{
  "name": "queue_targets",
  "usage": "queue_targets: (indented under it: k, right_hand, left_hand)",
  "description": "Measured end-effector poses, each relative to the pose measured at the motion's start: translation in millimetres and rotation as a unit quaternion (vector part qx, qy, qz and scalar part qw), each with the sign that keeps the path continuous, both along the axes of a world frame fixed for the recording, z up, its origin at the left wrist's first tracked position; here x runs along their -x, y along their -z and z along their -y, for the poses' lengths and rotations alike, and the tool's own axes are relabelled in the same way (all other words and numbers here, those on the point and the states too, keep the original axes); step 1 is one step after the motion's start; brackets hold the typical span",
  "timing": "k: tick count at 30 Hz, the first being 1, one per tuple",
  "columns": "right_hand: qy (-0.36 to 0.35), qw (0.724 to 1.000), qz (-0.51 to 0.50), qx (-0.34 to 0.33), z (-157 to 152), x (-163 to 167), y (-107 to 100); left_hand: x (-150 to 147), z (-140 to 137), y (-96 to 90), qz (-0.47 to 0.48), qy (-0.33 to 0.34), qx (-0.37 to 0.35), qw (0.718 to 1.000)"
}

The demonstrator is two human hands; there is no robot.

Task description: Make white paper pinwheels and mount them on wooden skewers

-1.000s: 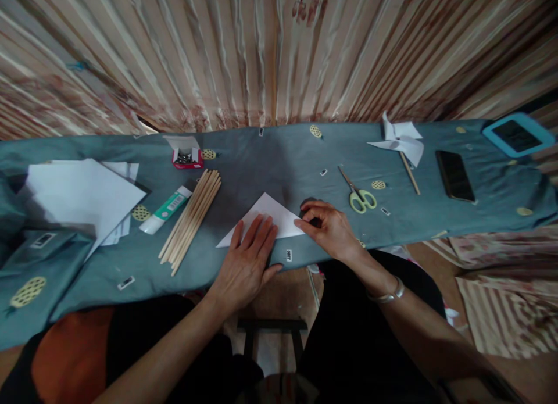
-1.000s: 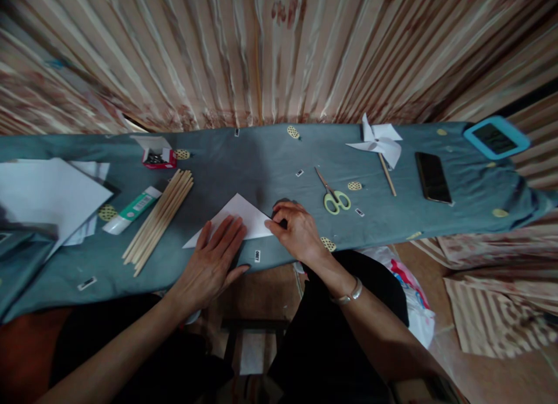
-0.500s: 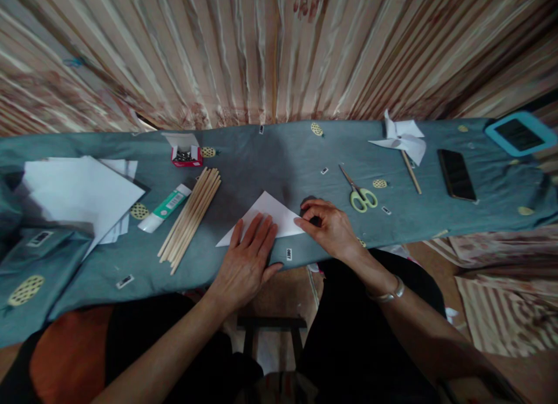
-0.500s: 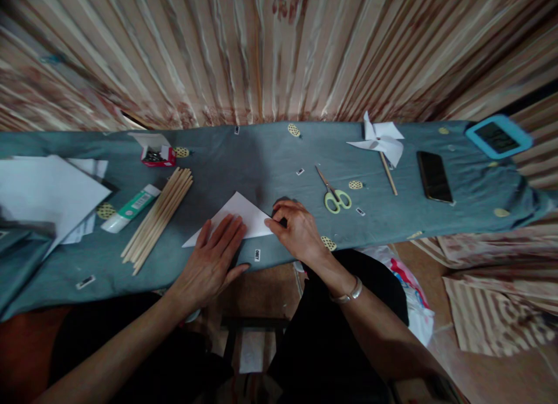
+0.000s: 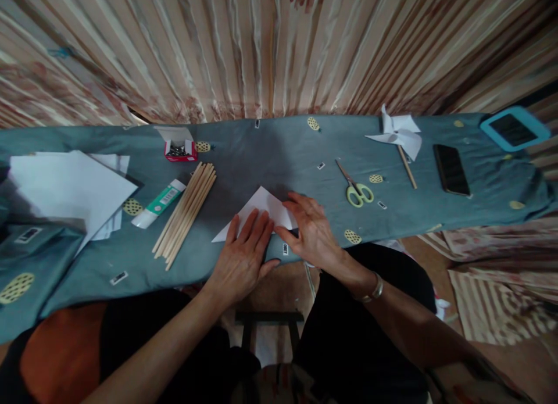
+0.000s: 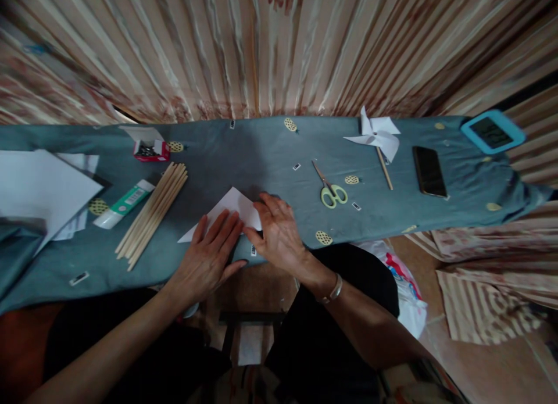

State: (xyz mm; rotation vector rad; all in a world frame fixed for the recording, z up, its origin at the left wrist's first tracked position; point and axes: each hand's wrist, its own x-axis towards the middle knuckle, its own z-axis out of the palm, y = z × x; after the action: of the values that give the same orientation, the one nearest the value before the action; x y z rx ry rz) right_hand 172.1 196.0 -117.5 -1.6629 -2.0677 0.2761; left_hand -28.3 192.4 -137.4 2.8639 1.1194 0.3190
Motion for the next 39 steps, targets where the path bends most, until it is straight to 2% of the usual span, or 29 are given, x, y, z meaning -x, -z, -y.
queue_targets:
  k: [10, 16, 20, 25, 31, 36, 39]
  right_hand:
    - [0.014, 0.998, -0.044, 0.032, 3.2, 0.6, 13.4]
    - [0.043, 0.996, -0.066, 0.038, 9.6, -27.8, 14.9]
    - [0.054, 0.995, -0.077, 0.031, 13.8, -47.1, 16.7]
    - [0.051, 0.996, -0.077, 0.019, 17.8, -59.7, 19.2]
    - [0.047, 0.995, -0.082, 0.016, 16.6, -61.3, 17.2]
    - [0.033, 0.991, -0.128, 0.034, 5.1, -46.7, 7.5]
    - [0.009, 0.986, -0.153, 0.064, -5.2, -36.5, 5.0]
  left_hand:
    - [5.1, 1.2, -1.0, 0.013, 0.012, 0.004, 1.000]
    - [44.9, 14.0, -4.1, -0.008, -0.006, -0.005, 1.000]
    - [71.9, 23.2, -4.8, 0.012, -0.032, -0.016, 0.999]
    - [87.8, 31.8, -6.1, 0.018, -0.044, -0.032, 0.998]
    - [87.8, 34.8, -4.9, 0.051, -0.064, -0.034, 0.996]
    - [73.7, 27.3, -8.8, 0.116, -0.099, 0.031, 0.988]
    - [64.2, 17.8, -14.3, 0.174, -0.121, 0.083, 0.974]
